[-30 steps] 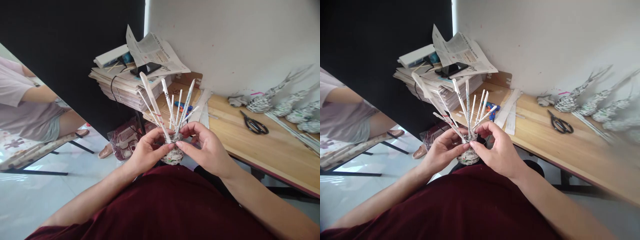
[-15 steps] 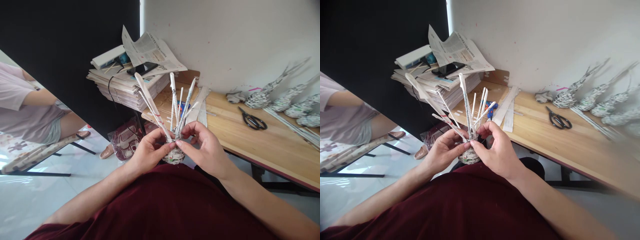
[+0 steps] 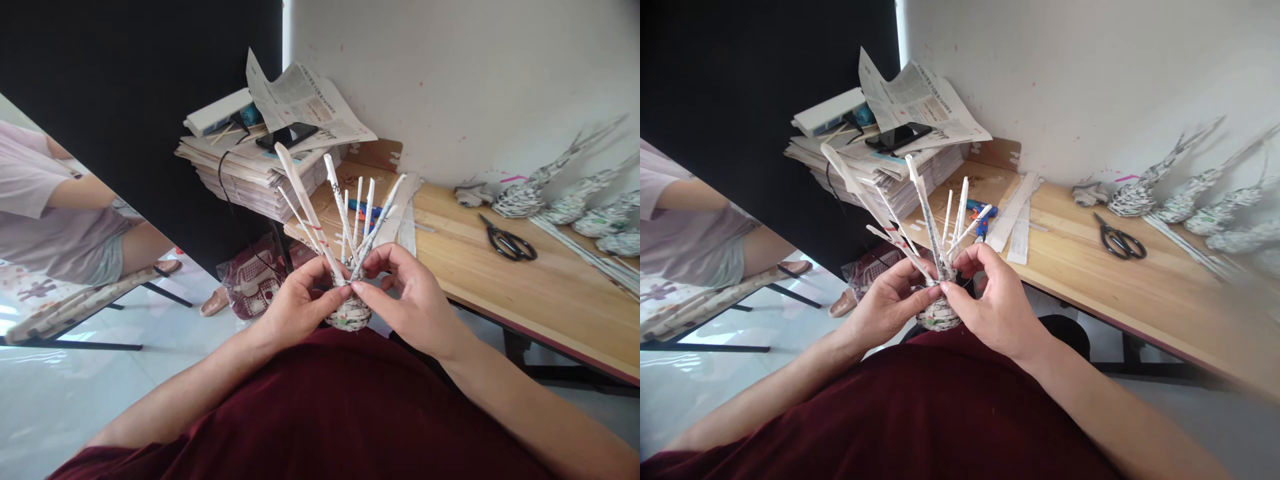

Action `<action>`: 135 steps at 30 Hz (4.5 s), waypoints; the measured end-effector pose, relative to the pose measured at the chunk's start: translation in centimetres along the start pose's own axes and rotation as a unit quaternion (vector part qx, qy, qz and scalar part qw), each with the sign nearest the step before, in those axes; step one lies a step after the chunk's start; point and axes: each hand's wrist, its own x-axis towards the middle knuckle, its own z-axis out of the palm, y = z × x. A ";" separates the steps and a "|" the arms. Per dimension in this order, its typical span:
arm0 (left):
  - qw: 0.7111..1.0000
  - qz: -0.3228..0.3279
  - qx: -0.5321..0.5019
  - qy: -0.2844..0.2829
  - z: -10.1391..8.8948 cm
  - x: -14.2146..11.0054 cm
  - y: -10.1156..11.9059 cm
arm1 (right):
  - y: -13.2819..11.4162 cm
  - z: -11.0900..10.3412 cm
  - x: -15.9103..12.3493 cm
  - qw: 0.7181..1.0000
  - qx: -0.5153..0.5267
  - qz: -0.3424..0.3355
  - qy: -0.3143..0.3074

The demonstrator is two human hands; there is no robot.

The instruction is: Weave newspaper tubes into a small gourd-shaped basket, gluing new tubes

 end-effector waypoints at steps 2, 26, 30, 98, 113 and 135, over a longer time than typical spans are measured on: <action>1.000 -0.005 -0.001 0.000 0.0 0.0 0.0 | 0.0 0.0 0.0 1.000 -0.002 0.004 0.000; 0.991 0.008 -0.109 -0.071 -1.4 0.7 -0.4 | 2.3 -1.3 -1.6 0.974 0.191 0.090 -0.084; 0.986 -0.020 -0.119 -0.113 -1.0 1.4 -1.1 | 3.3 -0.9 -1.9 0.936 0.302 0.099 -0.151; 0.938 -0.246 -0.229 -0.082 5.1 0.8 -4.4 | 3.1 -4.1 -7.0 0.964 0.227 0.137 0.003; 0.966 -0.125 -0.158 -0.163 5.0 0.1 -5.6 | 3.6 -4.3 -8.2 0.970 0.181 0.162 0.004; 0.971 -0.111 -0.174 -0.120 4.4 -0.2 -6.3 | 5.5 -4.7 -8.8 0.945 0.298 0.098 0.099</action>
